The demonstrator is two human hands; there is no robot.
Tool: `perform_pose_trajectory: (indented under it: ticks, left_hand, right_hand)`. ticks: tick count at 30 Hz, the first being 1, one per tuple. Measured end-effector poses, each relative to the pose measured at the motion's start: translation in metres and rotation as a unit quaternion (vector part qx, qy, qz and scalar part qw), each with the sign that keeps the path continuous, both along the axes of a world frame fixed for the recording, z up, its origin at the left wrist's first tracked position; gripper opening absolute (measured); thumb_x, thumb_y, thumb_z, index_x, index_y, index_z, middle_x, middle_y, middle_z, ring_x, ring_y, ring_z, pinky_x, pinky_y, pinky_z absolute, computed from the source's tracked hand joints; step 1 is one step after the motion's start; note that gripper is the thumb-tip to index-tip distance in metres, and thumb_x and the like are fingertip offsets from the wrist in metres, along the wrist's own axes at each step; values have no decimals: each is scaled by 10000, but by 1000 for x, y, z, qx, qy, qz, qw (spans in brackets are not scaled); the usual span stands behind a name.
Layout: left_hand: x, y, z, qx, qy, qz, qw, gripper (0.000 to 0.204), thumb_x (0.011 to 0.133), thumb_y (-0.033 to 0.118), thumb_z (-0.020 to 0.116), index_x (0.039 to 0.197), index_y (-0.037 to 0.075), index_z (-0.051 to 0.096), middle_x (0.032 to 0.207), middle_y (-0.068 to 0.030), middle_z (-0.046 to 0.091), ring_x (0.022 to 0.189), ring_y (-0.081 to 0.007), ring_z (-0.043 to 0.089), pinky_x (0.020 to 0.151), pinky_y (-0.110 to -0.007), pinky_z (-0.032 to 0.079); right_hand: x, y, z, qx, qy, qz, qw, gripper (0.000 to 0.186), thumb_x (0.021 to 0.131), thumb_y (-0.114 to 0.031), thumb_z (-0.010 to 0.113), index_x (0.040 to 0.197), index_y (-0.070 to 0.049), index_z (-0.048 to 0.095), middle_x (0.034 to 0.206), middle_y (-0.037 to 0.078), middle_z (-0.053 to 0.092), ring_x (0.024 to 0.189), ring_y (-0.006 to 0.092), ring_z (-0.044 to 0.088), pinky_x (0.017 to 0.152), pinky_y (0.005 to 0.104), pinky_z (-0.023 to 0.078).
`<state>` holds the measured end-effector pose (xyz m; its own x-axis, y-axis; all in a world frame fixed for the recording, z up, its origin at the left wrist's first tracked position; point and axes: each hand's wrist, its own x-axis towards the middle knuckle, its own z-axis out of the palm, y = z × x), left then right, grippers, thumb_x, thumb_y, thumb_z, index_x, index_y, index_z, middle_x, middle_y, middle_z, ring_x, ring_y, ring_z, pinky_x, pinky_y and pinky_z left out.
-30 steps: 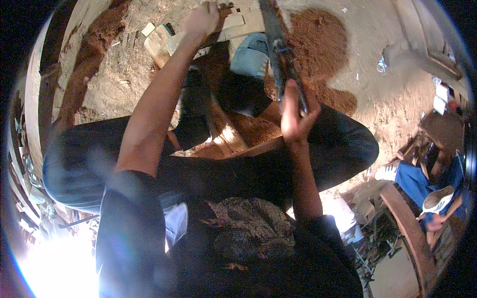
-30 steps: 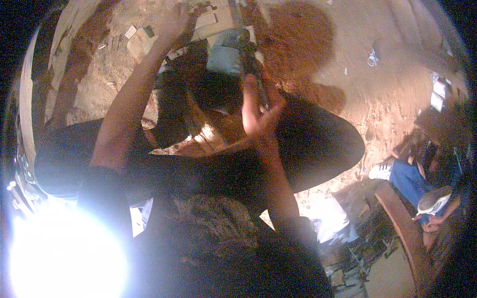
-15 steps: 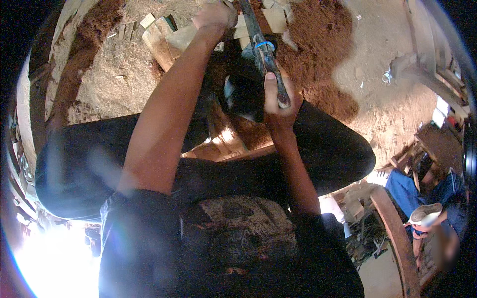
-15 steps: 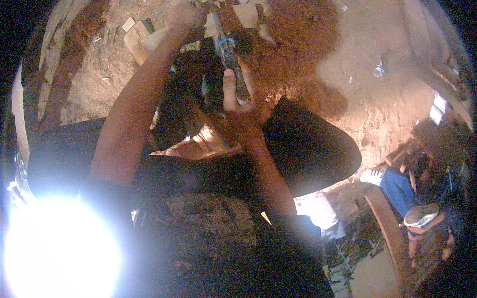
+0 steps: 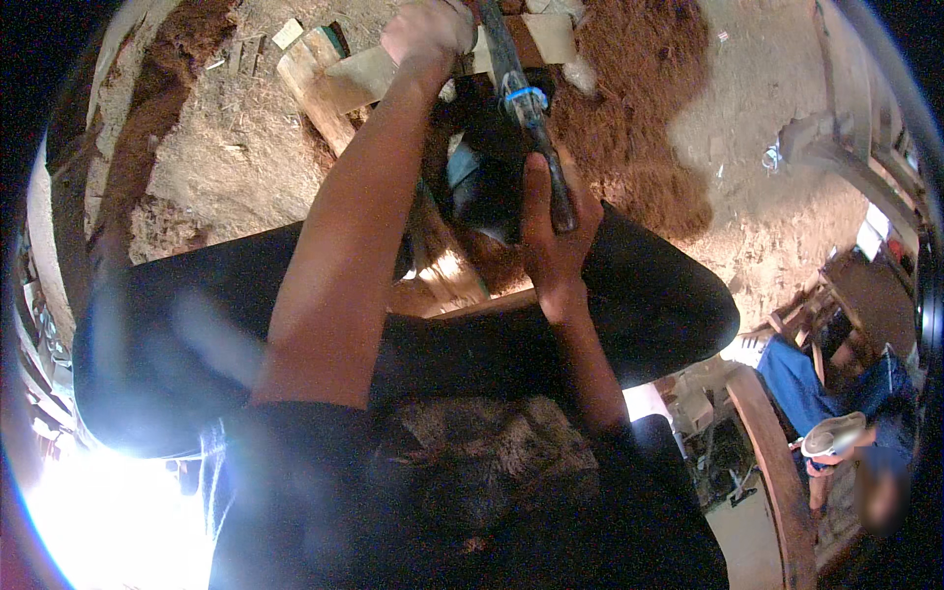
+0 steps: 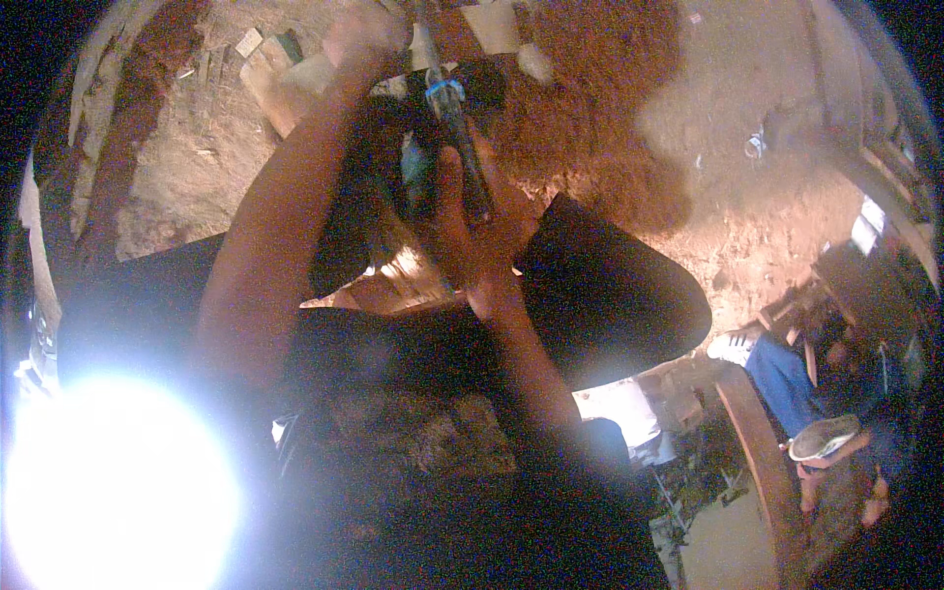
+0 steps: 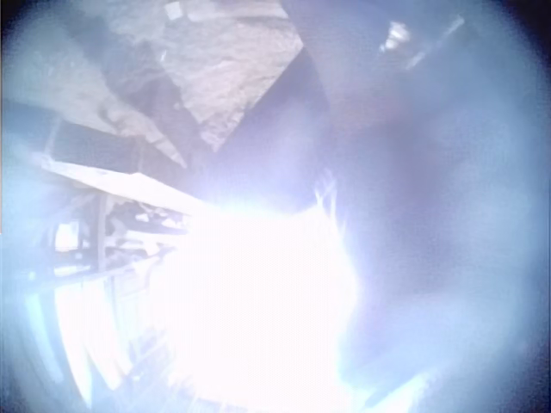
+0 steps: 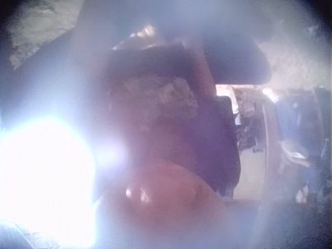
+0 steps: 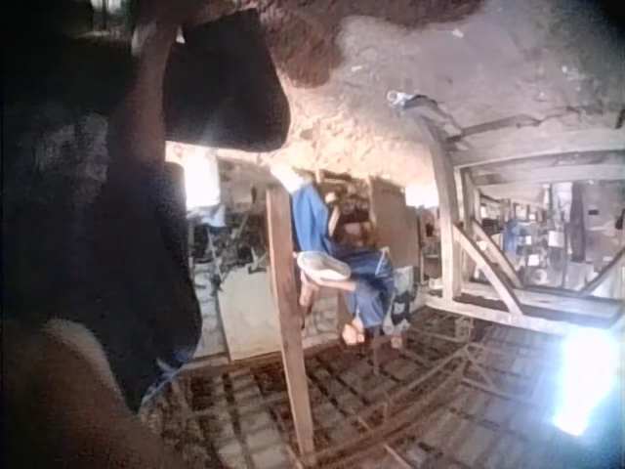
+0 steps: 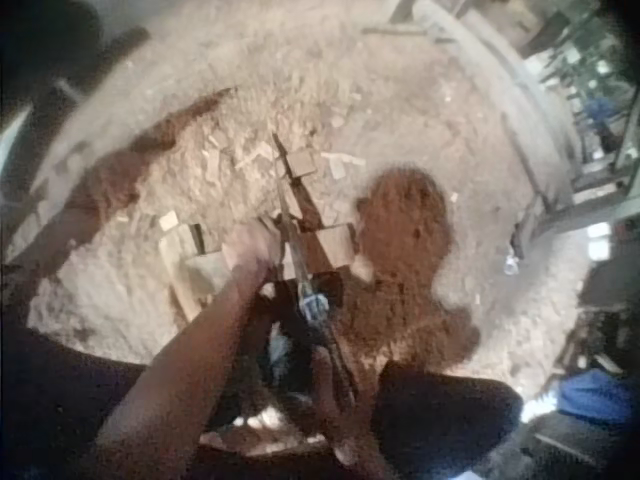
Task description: The person sits cross-legged on the floor and uses a hand saw to cut small pieces of wood. They hold the wood with one hand and saw with the other, producing sawdust on the floor.
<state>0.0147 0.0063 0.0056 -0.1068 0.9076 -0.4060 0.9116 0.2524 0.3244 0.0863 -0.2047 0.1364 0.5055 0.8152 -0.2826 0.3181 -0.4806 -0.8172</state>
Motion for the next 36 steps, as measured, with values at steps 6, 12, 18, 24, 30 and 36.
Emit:
perform_pose_trajectory:
  ticks: [6, 12, 18, 24, 30, 36]
  left_hand:
    - [3, 0, -3, -7, -12, 10, 1000, 537, 996, 400, 401, 982, -29, 723, 1011, -285, 702, 997, -423, 690, 890, -492, 539]
    - [1, 2, 5, -23, -12, -8, 1000, 547, 995, 406, 396, 965, -32, 724, 1006, -289, 701, 1000, -415, 692, 882, -487, 545]
    - [2, 1, -1, -25, 4, -5, 1000, 569, 998, 423, 387, 1014, -41, 716, 1039, -289, 698, 1006, -424, 689, 890, -490, 541]
    - [2, 1, 4, -25, 10, 1, 1000, 579, 1004, 429, 375, 1038, -42, 709, 1076, -294, 689, 1024, -428, 682, 907, -491, 532]
    - [4, 1, 9, -35, 3, -8, 999, 584, 1004, 429, 370, 1038, -50, 703, 1071, -295, 688, 1036, -429, 675, 920, -486, 525]
    - [4, 1, 8, -28, -3, 8, 1000, 589, 1003, 433, 374, 1005, -49, 712, 1044, -293, 694, 1035, -429, 675, 913, -486, 525]
  right_hand:
    - [-13, -10, 4, 51, 5, -12, 999, 337, 1004, -198, 611, 1254, 27, 629, 874, 67, 689, 776, 88, 573, 699, 255, 481]
    - [-16, 13, -10, 81, 6, -30, 996, 324, 1005, -169, 604, 1259, 32, 626, 874, 59, 688, 766, 87, 574, 687, 253, 485]
    - [-15, -14, -2, 68, 6, -33, 997, 300, 1001, -184, 613, 1208, 31, 647, 770, 18, 642, 677, 64, 533, 579, 248, 439]
    - [-10, 17, -1, 62, 12, -28, 998, 273, 1000, -193, 609, 1156, 24, 662, 762, 29, 640, 664, 72, 529, 584, 247, 440]
    - [-15, -13, 0, 68, -9, -31, 997, 311, 1002, -201, 610, 1215, 20, 654, 763, 22, 642, 662, 73, 532, 580, 242, 443]
    - [-18, -4, -10, 53, -20, -27, 998, 361, 1001, -193, 602, 1292, 21, 614, 833, 57, 645, 739, 110, 560, 639, 266, 460]
